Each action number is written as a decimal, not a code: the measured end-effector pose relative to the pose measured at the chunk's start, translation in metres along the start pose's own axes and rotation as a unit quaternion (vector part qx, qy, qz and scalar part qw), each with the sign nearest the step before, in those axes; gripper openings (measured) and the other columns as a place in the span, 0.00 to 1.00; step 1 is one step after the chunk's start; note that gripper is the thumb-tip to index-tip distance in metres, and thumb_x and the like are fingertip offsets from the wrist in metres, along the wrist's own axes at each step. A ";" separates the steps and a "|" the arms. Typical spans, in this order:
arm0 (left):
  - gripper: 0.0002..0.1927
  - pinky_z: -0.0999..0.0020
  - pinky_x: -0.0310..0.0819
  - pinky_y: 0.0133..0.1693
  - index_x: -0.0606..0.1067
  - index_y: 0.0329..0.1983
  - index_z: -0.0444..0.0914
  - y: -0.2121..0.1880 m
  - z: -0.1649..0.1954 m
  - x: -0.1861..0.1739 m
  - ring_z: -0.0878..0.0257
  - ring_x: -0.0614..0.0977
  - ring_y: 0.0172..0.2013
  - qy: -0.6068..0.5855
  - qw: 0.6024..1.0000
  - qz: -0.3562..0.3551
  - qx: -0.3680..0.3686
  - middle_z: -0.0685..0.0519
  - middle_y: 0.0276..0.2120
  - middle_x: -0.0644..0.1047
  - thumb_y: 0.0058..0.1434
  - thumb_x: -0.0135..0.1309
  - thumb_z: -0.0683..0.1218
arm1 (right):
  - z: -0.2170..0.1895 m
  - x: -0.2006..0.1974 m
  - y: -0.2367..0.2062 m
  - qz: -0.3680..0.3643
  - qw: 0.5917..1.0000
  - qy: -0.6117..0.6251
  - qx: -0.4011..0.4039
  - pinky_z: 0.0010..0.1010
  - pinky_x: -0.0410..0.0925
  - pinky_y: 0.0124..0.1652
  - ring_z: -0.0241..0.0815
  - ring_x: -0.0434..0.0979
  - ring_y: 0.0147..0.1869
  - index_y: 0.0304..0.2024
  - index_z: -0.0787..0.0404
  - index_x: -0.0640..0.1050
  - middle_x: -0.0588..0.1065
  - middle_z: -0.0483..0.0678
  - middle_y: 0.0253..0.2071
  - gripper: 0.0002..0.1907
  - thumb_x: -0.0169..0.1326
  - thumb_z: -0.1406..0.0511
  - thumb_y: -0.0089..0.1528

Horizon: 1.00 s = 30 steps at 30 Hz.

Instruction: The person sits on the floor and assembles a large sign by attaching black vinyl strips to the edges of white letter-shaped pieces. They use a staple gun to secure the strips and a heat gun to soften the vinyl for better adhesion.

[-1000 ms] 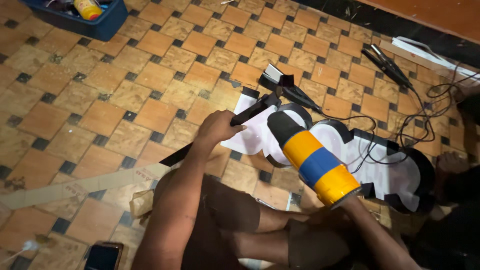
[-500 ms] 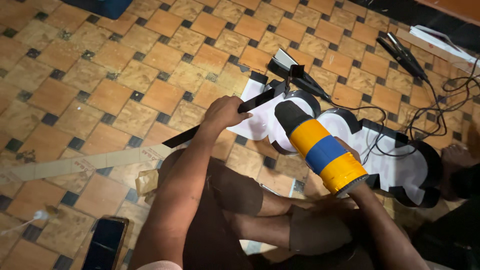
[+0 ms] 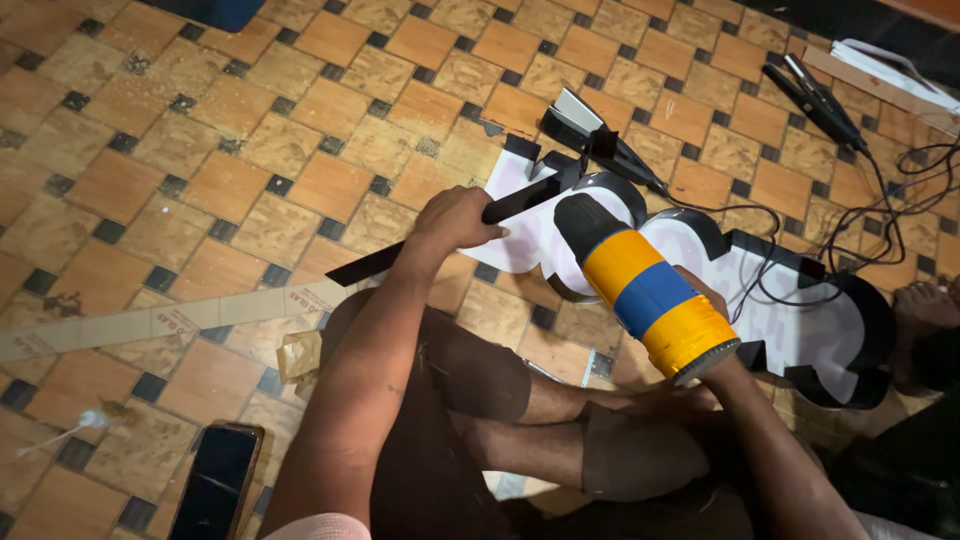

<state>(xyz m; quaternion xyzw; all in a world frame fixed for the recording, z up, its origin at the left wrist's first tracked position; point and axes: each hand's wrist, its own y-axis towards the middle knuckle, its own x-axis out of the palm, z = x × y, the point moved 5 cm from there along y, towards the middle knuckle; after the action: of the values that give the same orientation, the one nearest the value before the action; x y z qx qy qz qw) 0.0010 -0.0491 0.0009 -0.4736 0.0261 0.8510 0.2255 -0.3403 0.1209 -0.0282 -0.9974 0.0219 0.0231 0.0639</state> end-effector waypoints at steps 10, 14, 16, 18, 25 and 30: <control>0.19 0.51 0.76 0.44 0.83 0.38 0.41 -0.005 0.005 -0.004 0.47 0.84 0.39 0.005 1.000 -0.015 -0.022 0.45 0.32 0.83 0.51 0.69 0.59 | -0.013 0.001 0.000 0.001 0.988 -0.142 -0.061 0.28 0.72 0.40 0.35 0.77 0.42 0.49 0.63 0.75 0.76 0.46 0.39 0.14 0.56 0.75 0.60; 0.19 0.52 0.77 0.44 0.83 0.39 0.42 -0.006 0.004 -0.004 0.49 0.85 0.39 0.000 0.998 -0.037 -0.051 0.46 0.32 0.83 0.52 0.68 0.59 | -0.016 0.001 0.000 0.026 0.978 -0.203 -0.043 0.27 0.71 0.40 0.33 0.76 0.42 0.48 0.62 0.76 0.77 0.45 0.39 0.14 0.57 0.74 0.60; 0.20 0.52 0.77 0.44 0.83 0.40 0.42 -0.006 0.004 -0.004 0.49 0.85 0.39 0.003 0.998 -0.038 -0.050 0.46 0.32 0.83 0.52 0.68 0.59 | -0.017 0.002 0.001 0.023 0.978 -0.201 -0.054 0.27 0.71 0.41 0.33 0.76 0.42 0.48 0.62 0.76 0.77 0.45 0.39 0.13 0.57 0.74 0.61; 0.20 0.52 0.76 0.44 0.83 0.39 0.42 -0.005 0.004 -0.004 0.49 0.84 0.40 0.008 0.999 -0.030 -0.040 0.45 0.33 0.83 0.51 0.69 0.59 | -0.014 0.001 0.002 0.017 0.995 -0.097 -0.021 0.26 0.73 0.41 0.33 0.78 0.42 0.49 0.61 0.76 0.77 0.44 0.39 0.12 0.54 0.73 0.62; 0.20 0.52 0.77 0.44 0.83 0.39 0.41 -0.004 0.002 -0.003 0.47 0.84 0.40 0.007 1.000 -0.019 -0.014 0.44 0.34 0.83 0.50 0.69 0.58 | -0.006 -0.007 0.004 0.016 0.984 -0.171 -0.045 0.30 0.73 0.40 0.36 0.78 0.43 0.50 0.63 0.74 0.77 0.47 0.40 0.15 0.56 0.74 0.61; 0.20 0.52 0.77 0.44 0.83 0.38 0.41 -0.004 0.002 -0.003 0.47 0.85 0.40 0.010 1.000 -0.018 -0.013 0.44 0.33 0.83 0.50 0.69 0.59 | 0.008 -0.011 0.008 0.036 0.996 0.056 0.055 0.32 0.76 0.37 0.40 0.81 0.39 0.52 0.61 0.74 0.78 0.47 0.39 0.13 0.51 0.69 0.64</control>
<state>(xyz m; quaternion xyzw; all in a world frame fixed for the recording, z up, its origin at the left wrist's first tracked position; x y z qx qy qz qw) 0.0021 -0.0465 0.0053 -0.4857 0.0086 0.8421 0.2342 -0.3524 0.1143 -0.0368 -0.9908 0.0622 -0.0317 0.1160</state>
